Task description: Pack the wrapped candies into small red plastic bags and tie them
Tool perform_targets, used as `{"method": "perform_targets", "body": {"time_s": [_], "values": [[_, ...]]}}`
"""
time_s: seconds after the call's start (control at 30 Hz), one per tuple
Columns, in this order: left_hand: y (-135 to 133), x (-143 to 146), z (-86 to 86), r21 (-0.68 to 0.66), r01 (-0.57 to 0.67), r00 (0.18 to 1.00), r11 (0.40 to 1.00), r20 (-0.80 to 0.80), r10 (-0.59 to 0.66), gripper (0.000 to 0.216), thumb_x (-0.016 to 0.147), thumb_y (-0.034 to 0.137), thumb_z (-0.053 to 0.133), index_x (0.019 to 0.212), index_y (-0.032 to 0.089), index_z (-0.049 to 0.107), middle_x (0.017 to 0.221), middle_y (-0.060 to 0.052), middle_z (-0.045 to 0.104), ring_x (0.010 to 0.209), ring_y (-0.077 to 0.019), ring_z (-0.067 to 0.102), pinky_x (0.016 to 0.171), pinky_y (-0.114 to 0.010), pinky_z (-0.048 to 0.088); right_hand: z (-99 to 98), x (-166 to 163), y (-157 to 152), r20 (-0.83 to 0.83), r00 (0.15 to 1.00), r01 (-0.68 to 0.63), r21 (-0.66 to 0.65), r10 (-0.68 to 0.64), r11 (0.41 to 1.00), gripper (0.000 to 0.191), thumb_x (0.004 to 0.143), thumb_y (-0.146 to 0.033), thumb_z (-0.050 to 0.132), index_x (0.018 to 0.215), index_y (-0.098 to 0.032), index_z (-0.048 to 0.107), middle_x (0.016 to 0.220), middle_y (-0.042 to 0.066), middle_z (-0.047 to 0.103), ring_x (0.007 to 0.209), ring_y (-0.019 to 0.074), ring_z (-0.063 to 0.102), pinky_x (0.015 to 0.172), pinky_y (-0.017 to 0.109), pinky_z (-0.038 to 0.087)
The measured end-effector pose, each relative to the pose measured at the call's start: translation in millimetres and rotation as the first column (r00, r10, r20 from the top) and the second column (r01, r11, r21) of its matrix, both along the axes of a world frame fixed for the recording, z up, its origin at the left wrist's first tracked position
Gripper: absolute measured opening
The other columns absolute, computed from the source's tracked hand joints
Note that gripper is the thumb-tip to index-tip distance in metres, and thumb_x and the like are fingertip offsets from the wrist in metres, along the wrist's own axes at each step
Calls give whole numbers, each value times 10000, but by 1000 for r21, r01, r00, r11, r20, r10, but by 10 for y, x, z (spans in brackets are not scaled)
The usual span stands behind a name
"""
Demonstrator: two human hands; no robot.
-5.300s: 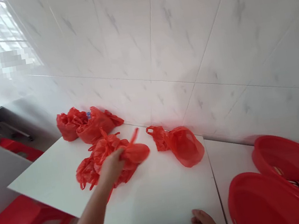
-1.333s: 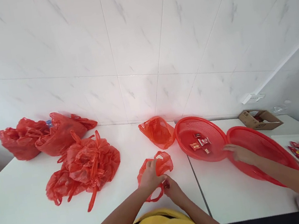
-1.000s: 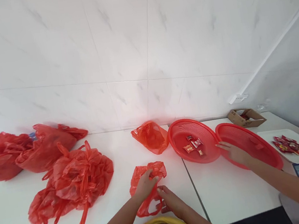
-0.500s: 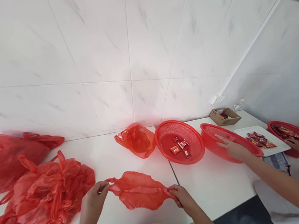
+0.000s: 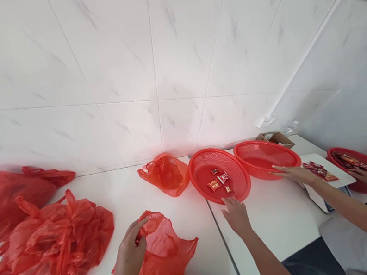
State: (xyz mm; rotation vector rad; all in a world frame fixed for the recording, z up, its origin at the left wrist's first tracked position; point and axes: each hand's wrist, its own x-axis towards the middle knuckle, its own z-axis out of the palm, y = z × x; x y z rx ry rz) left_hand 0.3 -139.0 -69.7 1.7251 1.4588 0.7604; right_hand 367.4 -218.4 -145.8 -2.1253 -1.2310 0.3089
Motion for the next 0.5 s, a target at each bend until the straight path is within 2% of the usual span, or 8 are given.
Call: {"method": "perform_targets", "body": {"time_s": [0.1,0.17,0.27,0.37,0.43,0.5], "values": [[-31,-12,25,-17,-13,999,1000,-37,12,486,757,263,446,1213,275,615,1108,-33,650,509,-117,482,513,-271,456,-51,-12,-139,-43,999,13,38,-11,999,201,713,-234,629,884,-291,720,906,81,660,1043,334,537,1056,520,209],[-36,-15,39,-11,-19,997,1000,-71,18,475,775,309,455,1222,273,613,1063,-25,663,522,-122,497,524,-270,464,-62,-57,-270,-98,995,16,46,-11,999,147,686,-248,672,809,-301,730,827,70,647,980,325,549,1034,507,231],[-20,7,67,2,-21,993,1000,-119,21,447,792,405,473,1186,282,645,1104,-28,672,664,-164,600,633,-296,506,-45,-126,-487,-146,988,-68,-57,59,996,134,651,-273,706,777,-300,739,793,59,654,900,304,573,958,476,306],[0,66,119,-3,1,992,1000,-126,-2,440,791,437,485,1166,295,665,1202,-33,661,1027,-251,622,823,-340,509,-11,-107,-666,-246,964,-150,-199,99,969,137,702,-365,666,791,-291,738,829,57,692,836,276,600,822,412,385],[5,121,172,-11,16,994,1000,-109,-17,449,785,442,493,1176,301,664,1248,-35,645,1210,-279,535,908,-363,484,-2,-10,-739,-296,955,-77,-228,6,971,219,727,-435,633,853,-288,734,931,64,702,860,269,608,766,381,406],[3,177,237,-25,16,996,1000,-93,-18,468,775,458,506,1191,305,655,1283,-42,623,1245,-289,511,920,-379,484,-22,147,-774,-327,936,77,-165,-128,983,317,663,-427,682,943,-284,717,1087,75,671,963,283,594,768,369,416]]}}
